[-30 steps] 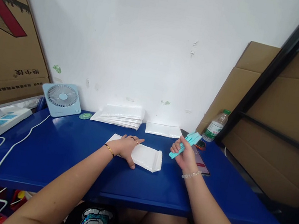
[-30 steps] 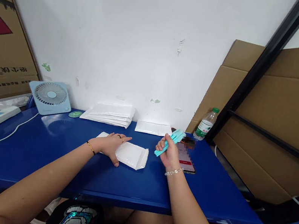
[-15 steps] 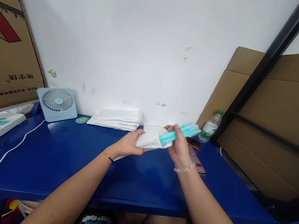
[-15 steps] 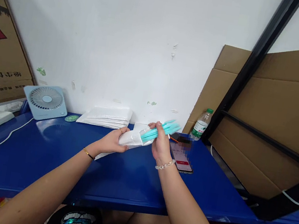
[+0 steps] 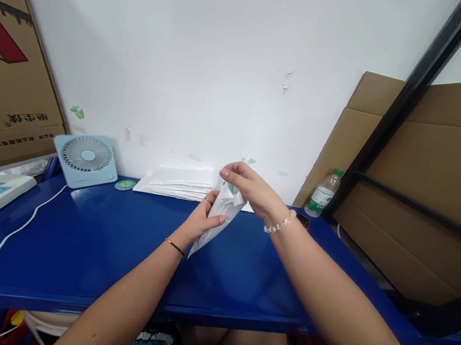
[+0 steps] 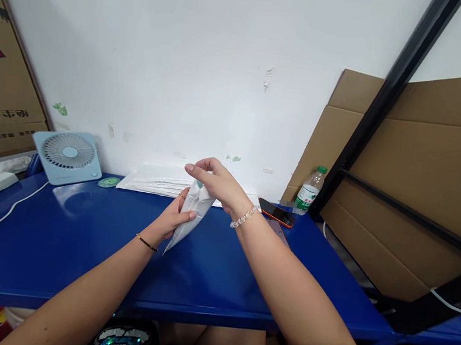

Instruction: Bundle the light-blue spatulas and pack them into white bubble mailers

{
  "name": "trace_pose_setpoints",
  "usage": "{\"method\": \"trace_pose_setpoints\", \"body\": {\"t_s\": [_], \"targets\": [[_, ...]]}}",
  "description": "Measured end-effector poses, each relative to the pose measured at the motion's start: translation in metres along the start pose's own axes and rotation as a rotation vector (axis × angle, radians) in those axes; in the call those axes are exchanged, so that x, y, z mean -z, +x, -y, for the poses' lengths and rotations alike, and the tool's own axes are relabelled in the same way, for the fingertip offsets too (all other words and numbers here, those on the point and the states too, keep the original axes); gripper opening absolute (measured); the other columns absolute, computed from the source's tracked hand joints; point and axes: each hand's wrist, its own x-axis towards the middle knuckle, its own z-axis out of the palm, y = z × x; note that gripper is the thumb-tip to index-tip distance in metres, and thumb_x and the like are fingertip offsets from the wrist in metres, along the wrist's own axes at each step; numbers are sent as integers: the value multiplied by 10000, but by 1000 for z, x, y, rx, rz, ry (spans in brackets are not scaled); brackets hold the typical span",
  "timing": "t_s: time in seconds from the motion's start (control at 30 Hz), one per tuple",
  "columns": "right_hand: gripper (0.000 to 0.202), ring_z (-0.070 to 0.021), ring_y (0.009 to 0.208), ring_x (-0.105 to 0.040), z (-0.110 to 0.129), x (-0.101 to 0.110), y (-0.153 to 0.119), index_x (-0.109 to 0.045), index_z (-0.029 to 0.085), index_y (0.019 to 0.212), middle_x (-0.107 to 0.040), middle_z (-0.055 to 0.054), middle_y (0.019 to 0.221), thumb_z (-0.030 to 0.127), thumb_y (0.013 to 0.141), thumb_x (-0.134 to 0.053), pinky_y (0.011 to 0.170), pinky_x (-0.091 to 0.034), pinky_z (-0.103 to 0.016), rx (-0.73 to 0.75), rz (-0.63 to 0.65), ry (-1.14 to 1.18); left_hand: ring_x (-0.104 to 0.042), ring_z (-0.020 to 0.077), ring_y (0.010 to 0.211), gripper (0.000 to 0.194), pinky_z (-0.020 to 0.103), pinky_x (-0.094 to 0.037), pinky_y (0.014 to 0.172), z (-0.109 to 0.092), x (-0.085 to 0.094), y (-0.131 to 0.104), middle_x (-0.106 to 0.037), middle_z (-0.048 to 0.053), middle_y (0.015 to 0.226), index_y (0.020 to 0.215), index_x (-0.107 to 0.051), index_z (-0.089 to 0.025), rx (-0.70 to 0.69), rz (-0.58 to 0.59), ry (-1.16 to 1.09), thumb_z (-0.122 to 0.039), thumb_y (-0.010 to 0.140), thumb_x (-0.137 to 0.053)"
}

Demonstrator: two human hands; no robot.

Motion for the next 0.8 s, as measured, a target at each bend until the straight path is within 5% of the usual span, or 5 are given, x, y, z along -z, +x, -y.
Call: {"method": "trace_pose_setpoints", "body": {"t_s": [0.2,0.4,0.57,0.67,0.8], "targets": [[499,-154,715,-489,2,-9,11,-596,194,727,-534,-12,737,686,751,-518,654,-363,-286,213,-115,-249,-404,287,1237,1002,376,-359,997,-17,2,-7,-391,109,1383,1391,-260,-243,-38,54,360,-275,545,-795],[586,-136,615,-450,-7,0,29,-603,181,619,-415,14,548,734,747,-459,606,-344,-281,266,-289,-290,-562,227,1013,733,341,-440,898,-19,4,-10,-547,82,1191,1328,-366,-201,-45,-82,531,-217,649,-643],[418,-113,612,-494,1,17,24,-643,169,791,-567,-17,742,579,713,-653,544,-409,-265,191,-71,-34,-582,211,911,507,328,-440,858,-16,14,-9,-626,45,1012,1229,-470,-187,-127,-218,679,-242,733,-560],[453,-110,689,-549,3,28,21,-639,189,997,-598,-33,977,318,597,-807,596,-467,-266,219,143,-59,-589,229,918,632,323,-459,819,-16,14,-8,-634,49,1016,1221,-472,-183,-101,-289,652,-309,647,-703],[402,-136,699,-558,1,33,23,-630,203,1069,-607,-46,951,304,692,-728,590,-468,-292,293,82,-218,-615,260,913,624,336,-481,783,-15,11,-7,-666,65,985,1101,-579,-181,-51,-436,621,-365,548,-801]]}}
